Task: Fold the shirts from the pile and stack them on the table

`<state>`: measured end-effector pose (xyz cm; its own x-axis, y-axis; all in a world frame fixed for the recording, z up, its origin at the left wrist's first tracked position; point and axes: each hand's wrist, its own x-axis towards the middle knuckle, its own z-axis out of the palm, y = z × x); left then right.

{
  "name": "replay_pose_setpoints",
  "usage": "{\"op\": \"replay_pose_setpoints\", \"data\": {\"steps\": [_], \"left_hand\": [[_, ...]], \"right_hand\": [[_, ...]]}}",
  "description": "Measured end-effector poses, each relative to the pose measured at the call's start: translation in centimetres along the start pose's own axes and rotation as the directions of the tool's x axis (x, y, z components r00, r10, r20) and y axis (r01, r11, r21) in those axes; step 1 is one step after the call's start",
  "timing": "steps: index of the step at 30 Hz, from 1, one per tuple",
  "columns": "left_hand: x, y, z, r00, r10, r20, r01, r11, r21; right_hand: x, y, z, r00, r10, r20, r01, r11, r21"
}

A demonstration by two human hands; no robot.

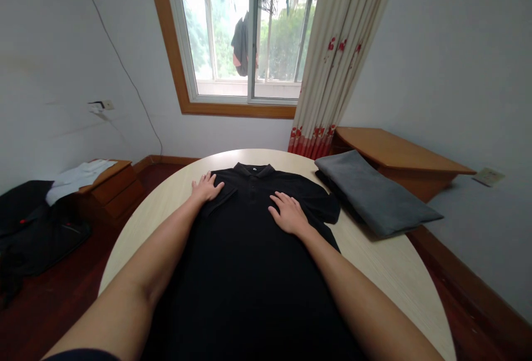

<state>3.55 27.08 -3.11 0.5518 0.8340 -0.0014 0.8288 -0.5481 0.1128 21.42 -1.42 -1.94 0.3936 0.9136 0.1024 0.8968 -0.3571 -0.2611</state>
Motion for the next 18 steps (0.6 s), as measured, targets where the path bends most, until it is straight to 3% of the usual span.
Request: {"op": "replay_pose_setpoints", "data": {"steps": [7,10,13,15,18], "left_hand": [[1.5,0.6,-1.2,0.999,-0.040,0.036,0.039,0.999,0.026],[0.2,2.7,-1.8,0.999,-0.041,-0.007,0.042,0.996,0.074],[-2.6,4.8,-1.5,0.994,0.069,-0.081,-0.065,0.996,0.056],[-4.7,5.5,-0.8,0.984,0.144,-0.105,-0.140,0.989,0.041],[-7.0,5.5,0.2,0.978,0.180,-0.110,-0.178,0.984,0.025]], "right_hand": [[1.4,0.5,0.2,1.000,0.002,-0.007,-0.002,1.000,0.000],[1.4,0.4,0.2,1.000,-0.003,-0.016,0.004,1.000,0.017],[1.1,0.1,-0.6,0.996,-0.017,-0.085,0.021,0.999,0.046],[0.9,0.2,-1.8,0.982,0.050,-0.180,-0.043,0.998,0.045],[0.7,1.5,-4.2,0.912,0.272,-0.307,-0.292,0.956,-0.020]]}}
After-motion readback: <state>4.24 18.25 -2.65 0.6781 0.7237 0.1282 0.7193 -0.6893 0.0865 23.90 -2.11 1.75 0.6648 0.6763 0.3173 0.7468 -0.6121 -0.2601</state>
